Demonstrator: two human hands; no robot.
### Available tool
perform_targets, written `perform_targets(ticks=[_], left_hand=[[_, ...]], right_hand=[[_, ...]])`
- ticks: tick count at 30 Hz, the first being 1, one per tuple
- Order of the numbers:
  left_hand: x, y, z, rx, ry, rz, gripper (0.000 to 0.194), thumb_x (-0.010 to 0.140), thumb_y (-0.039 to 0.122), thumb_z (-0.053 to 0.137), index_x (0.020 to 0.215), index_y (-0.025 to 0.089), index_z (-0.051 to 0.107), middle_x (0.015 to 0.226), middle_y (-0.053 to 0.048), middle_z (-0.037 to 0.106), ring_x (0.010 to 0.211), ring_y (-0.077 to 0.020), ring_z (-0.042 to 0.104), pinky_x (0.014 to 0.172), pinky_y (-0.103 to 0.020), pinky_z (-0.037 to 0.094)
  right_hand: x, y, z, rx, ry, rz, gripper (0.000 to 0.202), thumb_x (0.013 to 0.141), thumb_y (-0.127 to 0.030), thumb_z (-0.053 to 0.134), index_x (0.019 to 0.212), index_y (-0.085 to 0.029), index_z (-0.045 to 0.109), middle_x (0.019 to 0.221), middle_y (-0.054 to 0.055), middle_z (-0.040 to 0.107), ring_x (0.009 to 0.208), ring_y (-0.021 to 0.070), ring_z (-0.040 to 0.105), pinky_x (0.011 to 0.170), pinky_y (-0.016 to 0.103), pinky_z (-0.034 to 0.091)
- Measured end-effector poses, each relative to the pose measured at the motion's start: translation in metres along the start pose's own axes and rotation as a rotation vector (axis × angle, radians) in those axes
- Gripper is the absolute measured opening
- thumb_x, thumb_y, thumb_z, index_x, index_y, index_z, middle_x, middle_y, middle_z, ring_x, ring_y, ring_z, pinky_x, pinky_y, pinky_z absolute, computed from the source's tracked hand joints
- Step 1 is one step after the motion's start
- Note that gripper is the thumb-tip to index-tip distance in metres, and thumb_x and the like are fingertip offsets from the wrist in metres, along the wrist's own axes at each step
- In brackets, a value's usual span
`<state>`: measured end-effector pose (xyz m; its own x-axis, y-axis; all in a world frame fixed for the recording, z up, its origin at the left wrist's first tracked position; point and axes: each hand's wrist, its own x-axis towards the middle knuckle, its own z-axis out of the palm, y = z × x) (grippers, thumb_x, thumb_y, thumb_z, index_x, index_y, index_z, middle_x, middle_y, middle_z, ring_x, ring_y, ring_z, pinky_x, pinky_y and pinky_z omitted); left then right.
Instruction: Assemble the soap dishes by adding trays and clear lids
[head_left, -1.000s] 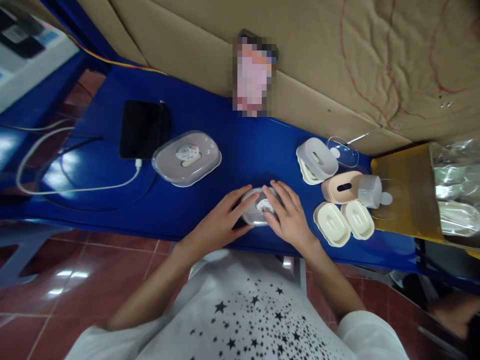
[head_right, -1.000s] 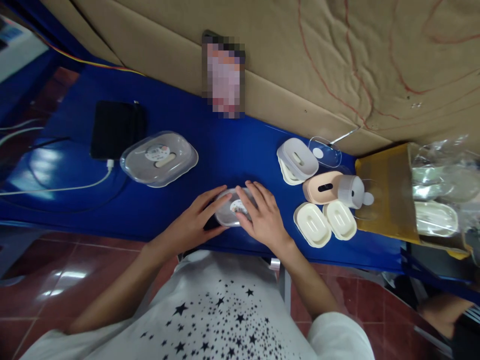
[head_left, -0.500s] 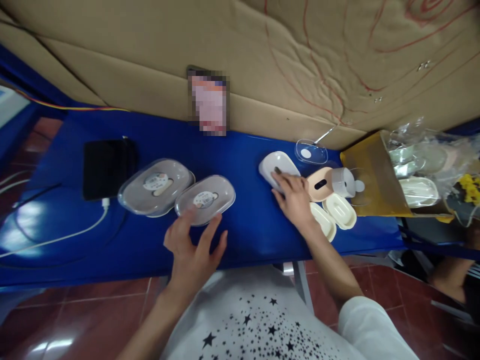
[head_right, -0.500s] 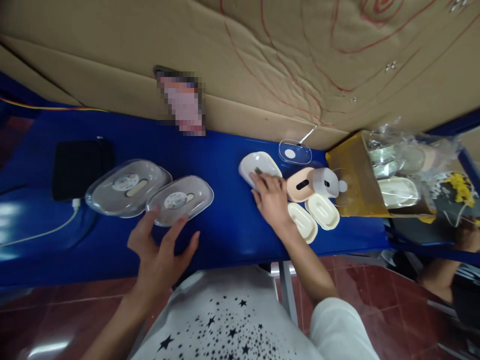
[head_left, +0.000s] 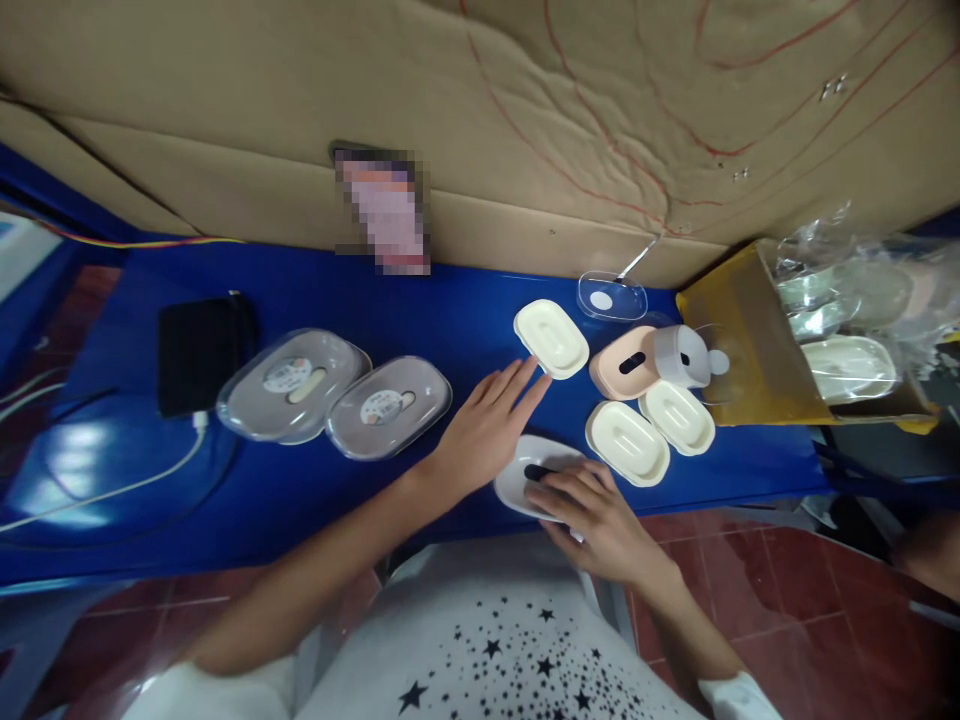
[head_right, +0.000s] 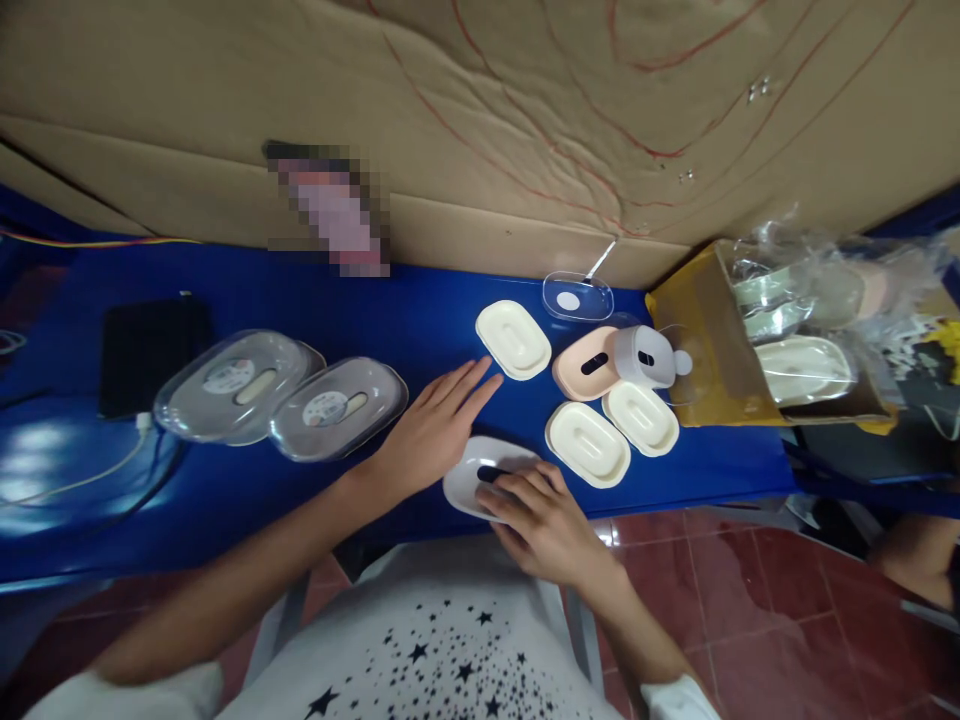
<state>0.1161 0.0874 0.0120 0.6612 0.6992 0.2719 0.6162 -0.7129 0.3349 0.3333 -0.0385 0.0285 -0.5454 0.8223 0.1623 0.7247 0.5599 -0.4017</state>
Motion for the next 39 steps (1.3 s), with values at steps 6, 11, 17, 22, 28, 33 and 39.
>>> perform_targets(ticks=[6, 11, 17, 22, 28, 33, 39], left_hand=[[0.049, -0.007, 0.022, 0.123, -0.106, 0.063, 0.047, 0.101, 0.002, 0.048, 0.144, 0.013, 0.063, 0.149, -0.018, 0.066, 0.146, -0.0373, 0.055, 0.126, -0.074, 0.029], [-0.017, 0.024, 0.013, 0.077, -0.113, 0.151, 0.037, 0.105, 0.010, 0.055, 0.140, 0.017, 0.066, 0.131, -0.012, 0.073, 0.122, -0.0268, 0.067, 0.111, -0.048, 0.050], [-0.090, 0.049, 0.009, 0.035, 0.163, -0.131, 0.064, 0.103, 0.018, 0.069, 0.161, 0.029, 0.046, 0.160, -0.019, 0.051, 0.145, -0.0357, 0.054, 0.118, -0.059, 0.047], [-0.106, 0.028, 0.005, -0.150, 0.177, -0.297, 0.088, 0.100, 0.022, 0.075, 0.172, 0.027, 0.024, 0.173, -0.026, 0.029, 0.157, -0.0412, 0.042, 0.117, -0.058, 0.054], [-0.109, 0.019, -0.007, -0.199, 0.109, -0.284, 0.080, 0.103, 0.029, 0.072, 0.170, 0.029, 0.030, 0.170, -0.024, 0.035, 0.141, -0.0359, 0.060, 0.109, -0.053, 0.061], [-0.107, 0.014, -0.003, -0.272, 0.117, -0.317, 0.082, 0.104, 0.030, 0.070, 0.172, 0.033, 0.023, 0.169, -0.021, 0.039, 0.143, -0.0346, 0.059, 0.113, -0.056, 0.058], [-0.103, 0.011, -0.001, -0.237, 0.130, -0.323, 0.078, 0.105, 0.030, 0.068, 0.171, 0.032, 0.027, 0.169, -0.020, 0.042, 0.140, -0.0330, 0.062, 0.112, -0.051, 0.059]], right_hand=[[-0.032, 0.016, 0.004, -0.001, 0.230, 0.109, 0.048, 0.099, -0.019, 0.071, 0.146, -0.028, 0.065, 0.122, 0.008, 0.077, 0.110, 0.0259, 0.072, 0.095, 0.045, 0.055], [-0.031, 0.026, 0.005, 0.037, 0.454, 0.291, 0.050, 0.102, -0.019, 0.066, 0.151, -0.030, 0.061, 0.124, 0.009, 0.077, 0.111, 0.0284, 0.073, 0.095, 0.048, 0.057], [0.005, 0.023, 0.009, -0.010, 0.229, 0.189, 0.057, 0.107, -0.021, 0.062, 0.160, -0.040, 0.052, 0.136, 0.002, 0.077, 0.125, 0.0276, 0.071, 0.116, 0.054, 0.043], [0.024, 0.004, 0.019, -0.074, -0.007, -0.048, 0.047, 0.111, -0.023, 0.057, 0.155, -0.038, 0.056, 0.148, -0.002, 0.072, 0.137, 0.0250, 0.064, 0.124, 0.055, 0.032], [0.029, -0.007, 0.028, -0.161, 0.062, -0.002, 0.046, 0.109, -0.013, 0.054, 0.150, -0.034, 0.061, 0.150, 0.000, 0.070, 0.132, 0.0249, 0.065, 0.108, 0.049, 0.041], [0.033, -0.008, 0.021, -0.153, 0.142, 0.067, 0.047, 0.111, -0.020, 0.056, 0.155, -0.036, 0.055, 0.141, 0.000, 0.076, 0.125, 0.0260, 0.068, 0.102, 0.047, 0.040], [0.039, -0.010, 0.027, -0.213, 0.024, 0.031, 0.041, 0.111, -0.027, 0.057, 0.152, -0.030, 0.060, 0.147, 0.005, 0.072, 0.129, 0.0285, 0.065, 0.106, 0.049, 0.040]])
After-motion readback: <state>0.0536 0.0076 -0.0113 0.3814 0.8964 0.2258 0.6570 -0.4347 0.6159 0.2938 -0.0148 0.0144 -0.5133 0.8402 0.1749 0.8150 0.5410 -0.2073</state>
